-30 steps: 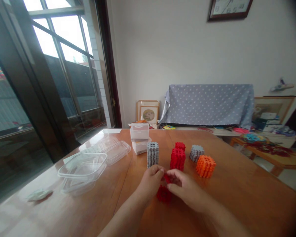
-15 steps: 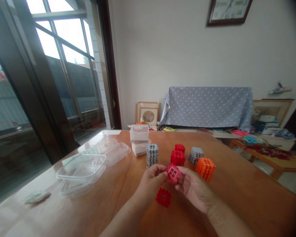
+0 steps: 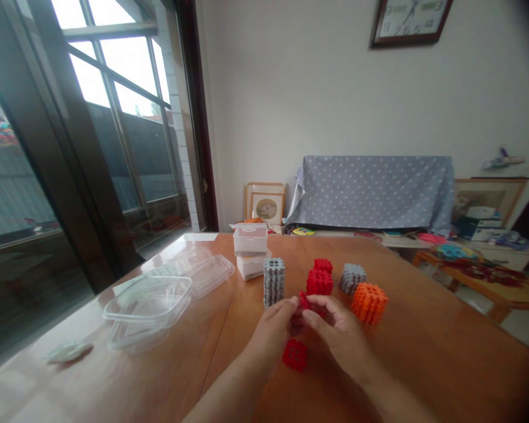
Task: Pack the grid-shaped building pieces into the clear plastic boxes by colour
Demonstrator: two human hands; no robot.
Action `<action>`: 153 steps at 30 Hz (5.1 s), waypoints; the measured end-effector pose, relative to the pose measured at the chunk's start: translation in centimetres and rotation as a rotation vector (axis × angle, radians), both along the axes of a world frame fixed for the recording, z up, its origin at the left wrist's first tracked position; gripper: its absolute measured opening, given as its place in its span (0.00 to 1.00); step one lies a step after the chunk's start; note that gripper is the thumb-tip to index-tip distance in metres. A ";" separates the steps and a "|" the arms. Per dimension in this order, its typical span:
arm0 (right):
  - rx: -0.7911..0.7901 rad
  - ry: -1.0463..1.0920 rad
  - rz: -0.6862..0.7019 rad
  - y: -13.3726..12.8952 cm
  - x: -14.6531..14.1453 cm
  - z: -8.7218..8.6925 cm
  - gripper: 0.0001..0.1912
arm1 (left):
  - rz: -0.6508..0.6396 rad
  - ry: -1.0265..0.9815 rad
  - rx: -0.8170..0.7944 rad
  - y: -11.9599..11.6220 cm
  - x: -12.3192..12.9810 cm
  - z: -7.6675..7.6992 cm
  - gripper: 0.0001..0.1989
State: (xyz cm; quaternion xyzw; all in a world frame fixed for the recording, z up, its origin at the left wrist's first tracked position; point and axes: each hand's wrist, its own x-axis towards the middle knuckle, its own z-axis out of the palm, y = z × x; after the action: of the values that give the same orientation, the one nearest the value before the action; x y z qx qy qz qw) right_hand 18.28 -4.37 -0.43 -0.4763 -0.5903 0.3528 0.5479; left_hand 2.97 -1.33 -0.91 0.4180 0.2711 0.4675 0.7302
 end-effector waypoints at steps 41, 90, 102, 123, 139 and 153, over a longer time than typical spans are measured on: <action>0.344 -0.406 -0.308 1.0 2.4 0.3 0.10 | -0.030 -0.026 -0.230 0.5 -0.9 0.7 0.24; 0.261 -0.280 -0.534 5.1 6.4 -1.0 0.18 | 0.226 0.436 0.160 1.3 -1.0 -0.9 0.11; 0.240 -0.253 -0.548 3.1 5.6 -0.4 0.15 | -0.112 0.911 0.768 -0.6 -3.5 0.0 0.18; 0.063 -0.332 -0.037 -0.7 0.3 -0.2 0.20 | -0.002 -0.030 -0.072 0.1 -1.9 1.5 0.15; 0.236 -0.439 -0.225 0.2 0.6 -1.3 0.26 | -0.020 -0.123 -0.202 0.4 -1.6 0.9 0.17; 0.232 -0.449 -0.169 -0.2 0.6 -0.3 0.06 | 0.017 -0.109 -0.248 0.4 -1.5 0.7 0.16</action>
State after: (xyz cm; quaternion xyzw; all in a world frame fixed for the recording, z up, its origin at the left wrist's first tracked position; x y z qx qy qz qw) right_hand 18.88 -4.54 -0.71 -0.5242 -0.6916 0.1214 0.4818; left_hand 1.43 -0.88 -0.21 0.2962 0.2903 0.4587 0.7859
